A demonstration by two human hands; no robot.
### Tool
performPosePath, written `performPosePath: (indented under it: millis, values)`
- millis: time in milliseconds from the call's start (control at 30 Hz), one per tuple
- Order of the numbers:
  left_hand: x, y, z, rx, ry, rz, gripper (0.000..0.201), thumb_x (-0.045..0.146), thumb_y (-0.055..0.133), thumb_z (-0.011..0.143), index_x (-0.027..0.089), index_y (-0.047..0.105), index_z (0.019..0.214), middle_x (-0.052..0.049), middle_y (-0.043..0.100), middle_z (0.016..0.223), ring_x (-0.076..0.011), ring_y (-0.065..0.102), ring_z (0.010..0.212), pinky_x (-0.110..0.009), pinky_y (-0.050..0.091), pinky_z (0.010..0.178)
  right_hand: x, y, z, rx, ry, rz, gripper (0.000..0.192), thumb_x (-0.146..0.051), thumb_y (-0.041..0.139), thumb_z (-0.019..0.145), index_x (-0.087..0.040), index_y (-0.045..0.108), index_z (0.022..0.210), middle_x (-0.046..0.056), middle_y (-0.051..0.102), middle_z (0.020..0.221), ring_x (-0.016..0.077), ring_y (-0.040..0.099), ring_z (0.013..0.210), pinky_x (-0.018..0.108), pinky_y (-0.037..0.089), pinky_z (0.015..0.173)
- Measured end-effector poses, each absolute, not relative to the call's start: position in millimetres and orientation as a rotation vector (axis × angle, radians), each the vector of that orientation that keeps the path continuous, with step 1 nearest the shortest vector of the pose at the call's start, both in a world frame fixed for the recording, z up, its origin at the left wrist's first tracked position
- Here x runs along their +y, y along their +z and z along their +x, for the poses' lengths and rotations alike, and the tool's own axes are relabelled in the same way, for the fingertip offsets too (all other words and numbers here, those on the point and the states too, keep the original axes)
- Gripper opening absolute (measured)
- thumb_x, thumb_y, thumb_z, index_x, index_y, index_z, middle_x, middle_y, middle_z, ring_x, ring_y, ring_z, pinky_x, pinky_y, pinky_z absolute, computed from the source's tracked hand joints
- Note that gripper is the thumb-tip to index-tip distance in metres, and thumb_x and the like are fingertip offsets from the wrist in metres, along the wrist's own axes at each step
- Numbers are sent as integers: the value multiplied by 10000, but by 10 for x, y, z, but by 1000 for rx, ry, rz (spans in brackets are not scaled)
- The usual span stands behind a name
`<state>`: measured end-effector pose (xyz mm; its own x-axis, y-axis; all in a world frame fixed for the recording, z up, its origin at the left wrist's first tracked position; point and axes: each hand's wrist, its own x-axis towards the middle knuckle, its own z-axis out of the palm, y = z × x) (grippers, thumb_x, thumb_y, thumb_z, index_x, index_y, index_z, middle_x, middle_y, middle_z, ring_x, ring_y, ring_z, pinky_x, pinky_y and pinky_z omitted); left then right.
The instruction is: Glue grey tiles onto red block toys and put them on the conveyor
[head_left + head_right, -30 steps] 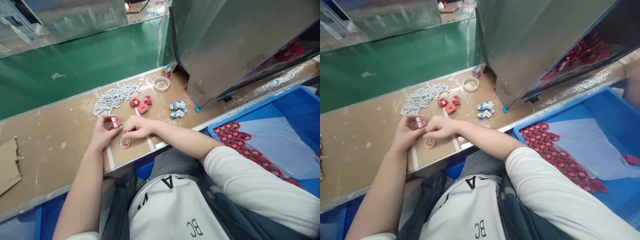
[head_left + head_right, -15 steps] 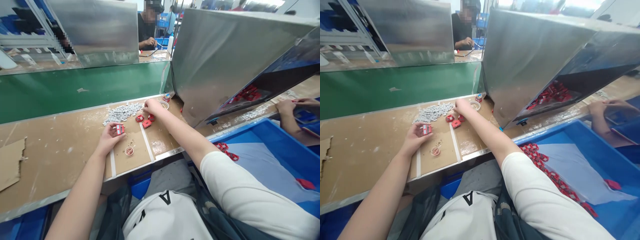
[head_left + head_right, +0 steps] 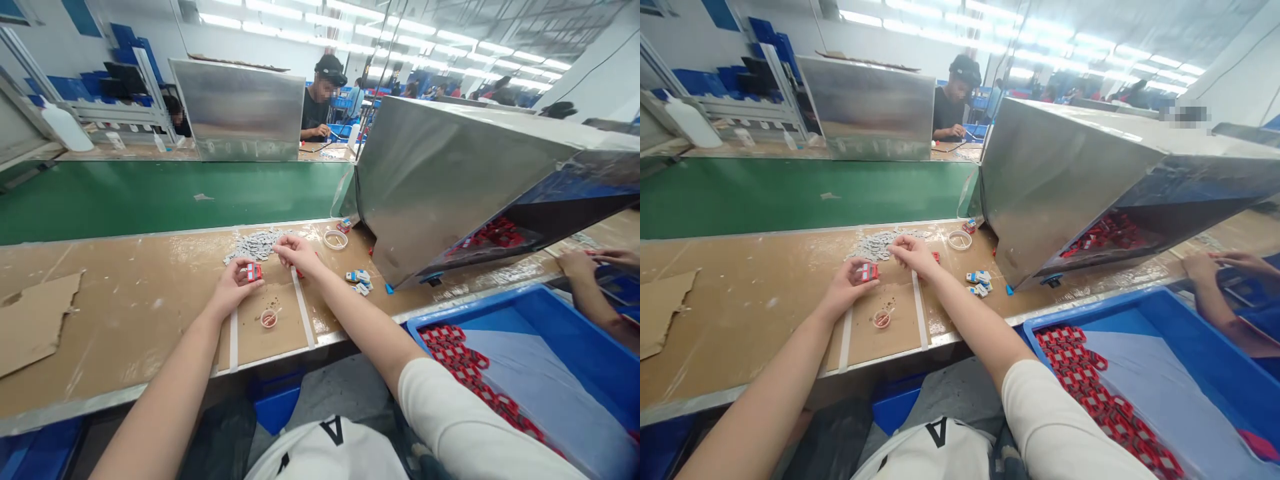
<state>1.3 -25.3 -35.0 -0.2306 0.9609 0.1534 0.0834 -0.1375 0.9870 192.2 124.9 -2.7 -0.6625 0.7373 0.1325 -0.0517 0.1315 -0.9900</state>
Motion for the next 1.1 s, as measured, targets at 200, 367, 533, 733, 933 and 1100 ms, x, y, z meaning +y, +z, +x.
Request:
performPosePath:
  millis: [200,367,533,733,933,1100]
  values:
    - [-283,-323,9,1403,1398,1252,628,418,996,733,248,619,1206,-44,768,1102,-227,784,974,-396,664,929,966,-237,1796,-1162,2203,-540,445,-420,961,698,-198,650,926,-31,734,705,98,684,603,196,595,596]
    - [-273,-320,-6,1417,1400,1248,646,416,1017,714,245,630,1202,-45,759,1111,-229,786,992,-379,671,911,984,-240,1825,-1052,2272,-439,526,-380,1009,676,-165,703,1046,13,816,822,105,759,674,194,650,672]
    - [-293,-322,-31,1437,1432,1288,628,423,1006,742,250,630,1215,-62,757,1184,-225,789,1023,-386,684,924,944,-224,1833,-1114,2238,-352,633,-445,1049,636,-163,723,1099,29,828,821,148,804,734,230,673,709]
    - [-292,-305,-48,1478,1445,1373,600,447,976,787,251,609,1220,-98,754,1272,-248,799,1078,-428,686,968,898,-197,1821,-1188,2139,-386,561,-472,1022,663,-178,766,1067,28,820,875,152,787,779,233,660,666]
    - [-294,-283,-50,1529,1448,1435,582,464,952,809,252,601,1221,-103,746,1297,-239,796,1070,-399,680,944,898,-242,1783,-1190,2127,-426,552,-495,1002,683,-176,704,1020,19,794,846,137,745,695,238,643,606]
    - [-301,-313,-23,1620,1471,1430,606,475,966,781,244,609,1213,-81,746,1227,-208,781,994,-348,657,870,858,-278,1769,-1325,1950,-492,434,-457,973,713,-171,759,959,18,781,840,143,733,751,227,636,603]
